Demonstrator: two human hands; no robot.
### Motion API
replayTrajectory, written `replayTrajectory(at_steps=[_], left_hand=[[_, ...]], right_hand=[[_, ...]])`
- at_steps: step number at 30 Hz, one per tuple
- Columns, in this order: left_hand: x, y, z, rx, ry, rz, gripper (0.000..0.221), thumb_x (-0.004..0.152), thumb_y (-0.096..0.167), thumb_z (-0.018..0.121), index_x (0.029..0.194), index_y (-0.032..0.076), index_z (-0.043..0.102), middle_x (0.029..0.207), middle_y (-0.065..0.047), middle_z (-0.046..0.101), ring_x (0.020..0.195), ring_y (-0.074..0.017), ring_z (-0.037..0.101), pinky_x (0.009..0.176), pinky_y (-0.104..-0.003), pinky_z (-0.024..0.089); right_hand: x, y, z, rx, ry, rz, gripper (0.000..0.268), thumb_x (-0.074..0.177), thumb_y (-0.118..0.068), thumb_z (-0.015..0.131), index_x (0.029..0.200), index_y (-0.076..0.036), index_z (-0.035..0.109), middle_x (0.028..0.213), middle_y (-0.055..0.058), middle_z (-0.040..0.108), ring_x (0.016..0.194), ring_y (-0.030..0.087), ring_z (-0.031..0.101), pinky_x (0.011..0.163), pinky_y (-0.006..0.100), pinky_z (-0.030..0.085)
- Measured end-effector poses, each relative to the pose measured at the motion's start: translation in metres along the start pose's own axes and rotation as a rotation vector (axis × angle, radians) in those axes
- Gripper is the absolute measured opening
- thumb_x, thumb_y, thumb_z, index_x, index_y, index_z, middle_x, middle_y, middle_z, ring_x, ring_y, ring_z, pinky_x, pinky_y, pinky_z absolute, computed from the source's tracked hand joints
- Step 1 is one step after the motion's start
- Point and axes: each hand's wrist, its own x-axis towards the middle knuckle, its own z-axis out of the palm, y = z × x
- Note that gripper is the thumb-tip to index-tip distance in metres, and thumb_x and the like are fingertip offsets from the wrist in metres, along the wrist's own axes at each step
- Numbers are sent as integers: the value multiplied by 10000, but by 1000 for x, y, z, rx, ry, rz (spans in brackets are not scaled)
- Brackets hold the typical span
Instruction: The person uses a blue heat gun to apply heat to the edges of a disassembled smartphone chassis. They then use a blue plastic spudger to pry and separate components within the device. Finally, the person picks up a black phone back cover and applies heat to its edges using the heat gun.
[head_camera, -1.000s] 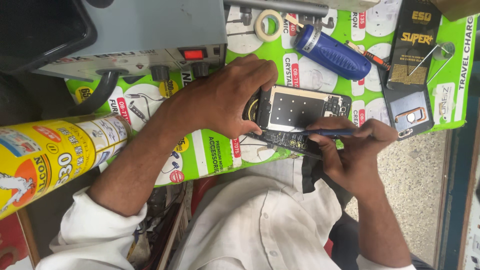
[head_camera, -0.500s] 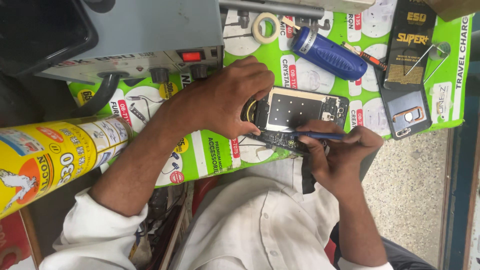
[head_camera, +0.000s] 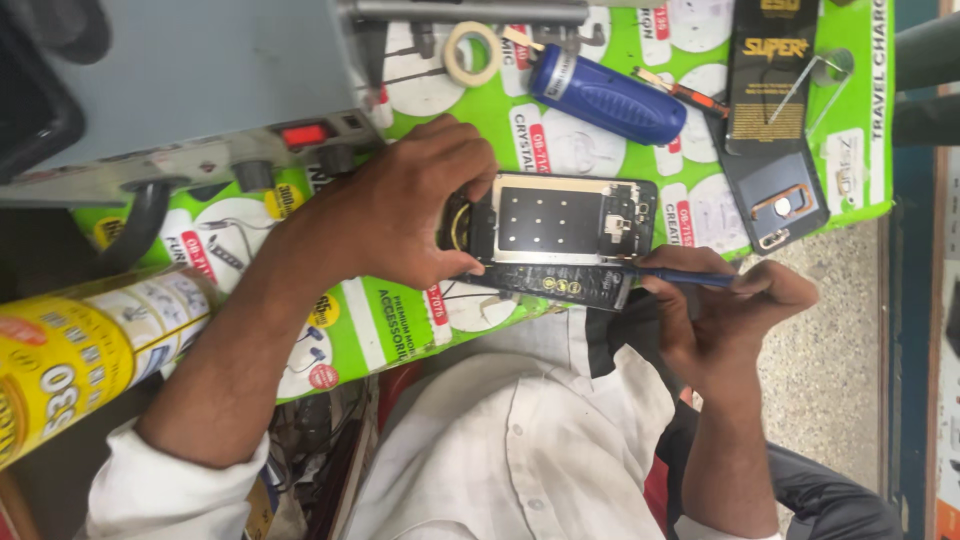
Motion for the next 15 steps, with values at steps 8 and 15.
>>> replayTrajectory(at_steps=[8, 15], left_hand=[[0, 0, 1, 12, -25, -60, 625, 533, 160, 971, 931, 47, 503, 904, -88, 534, 933, -314, 562, 777, -431, 484], [0, -1, 2, 21, -2, -15, 656, 526, 164, 972, 976, 43, 511, 915, -87, 544, 948, -314, 573, 810, -432, 492]], right_hand=[[4, -7, -11, -81, 74, 68, 636, 923, 229, 603, 1131, -149, 136, 1114, 257, 488, 954, 256, 684, 836, 300, 583], [-6, 5, 7, 0, 30, 0, 616, 987, 211, 573, 1115, -186, 119, 1151, 269, 636, 917, 235, 670, 872, 277, 548]])
